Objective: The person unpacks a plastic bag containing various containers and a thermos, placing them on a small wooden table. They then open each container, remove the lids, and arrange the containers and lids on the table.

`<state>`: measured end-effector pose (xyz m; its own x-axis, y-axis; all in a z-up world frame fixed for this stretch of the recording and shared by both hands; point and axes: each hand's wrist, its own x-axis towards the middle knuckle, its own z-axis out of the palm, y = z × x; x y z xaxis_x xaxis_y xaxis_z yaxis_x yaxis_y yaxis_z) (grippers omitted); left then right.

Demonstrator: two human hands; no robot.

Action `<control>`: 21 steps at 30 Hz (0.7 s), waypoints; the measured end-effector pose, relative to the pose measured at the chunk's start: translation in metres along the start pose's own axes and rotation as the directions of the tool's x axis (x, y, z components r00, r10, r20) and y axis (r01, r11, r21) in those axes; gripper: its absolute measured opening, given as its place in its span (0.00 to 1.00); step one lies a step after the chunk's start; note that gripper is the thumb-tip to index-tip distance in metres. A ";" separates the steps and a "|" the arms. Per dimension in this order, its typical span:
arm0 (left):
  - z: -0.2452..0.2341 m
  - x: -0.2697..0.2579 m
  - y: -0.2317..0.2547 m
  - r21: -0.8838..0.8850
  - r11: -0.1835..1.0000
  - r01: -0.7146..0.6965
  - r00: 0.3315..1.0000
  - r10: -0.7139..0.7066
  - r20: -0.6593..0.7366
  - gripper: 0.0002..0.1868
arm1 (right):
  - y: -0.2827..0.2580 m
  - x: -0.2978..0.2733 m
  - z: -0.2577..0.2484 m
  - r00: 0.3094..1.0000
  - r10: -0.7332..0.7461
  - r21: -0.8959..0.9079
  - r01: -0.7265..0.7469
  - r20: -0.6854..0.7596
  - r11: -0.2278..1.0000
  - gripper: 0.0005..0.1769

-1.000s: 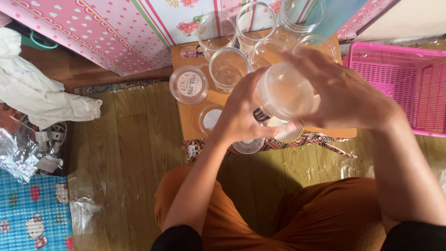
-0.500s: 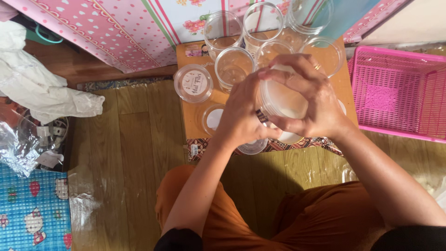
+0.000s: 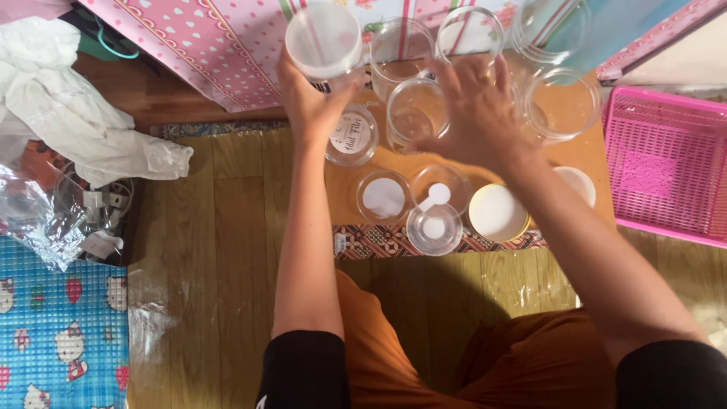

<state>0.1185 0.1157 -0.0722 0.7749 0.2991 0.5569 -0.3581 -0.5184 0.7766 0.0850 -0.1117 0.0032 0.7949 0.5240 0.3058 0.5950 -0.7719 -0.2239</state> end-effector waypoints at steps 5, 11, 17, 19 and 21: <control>0.009 0.000 -0.020 0.032 0.998 0.049 0.998 -0.050 0.047 0.47 | -0.001 0.001 0.028 0.997 0.062 -0.006 -0.062 0.039 0.998 0.58; 0.013 -0.005 -0.038 -0.038 0.954 0.296 0.907 -0.269 0.324 0.48 | 0.009 0.000 0.046 0.999 0.022 0.041 -0.020 -0.045 0.999 0.53; 0.006 -0.007 -0.064 0.016 0.990 0.143 0.891 -0.136 0.434 0.51 | 0.007 -0.001 0.045 0.999 0.025 0.095 -0.021 -0.043 0.995 0.55; 0.004 -0.010 -0.055 0.292 0.919 -0.264 0.947 0.190 0.258 0.59 | 0.002 -0.001 0.034 0.996 0.017 0.098 -0.008 -0.086 0.995 0.54; 0.005 -0.022 -0.031 0.312 0.942 -0.120 0.979 0.060 0.194 0.42 | -0.001 -0.003 0.016 0.990 -0.013 0.108 0.029 -0.140 0.994 0.51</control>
<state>0.1154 0.1215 -0.1098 0.8385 0.1060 0.5344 -0.2675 -0.7745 0.5733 0.0838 -0.1070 -0.0128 0.7625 0.4790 0.4350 0.6269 -0.7132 -0.3136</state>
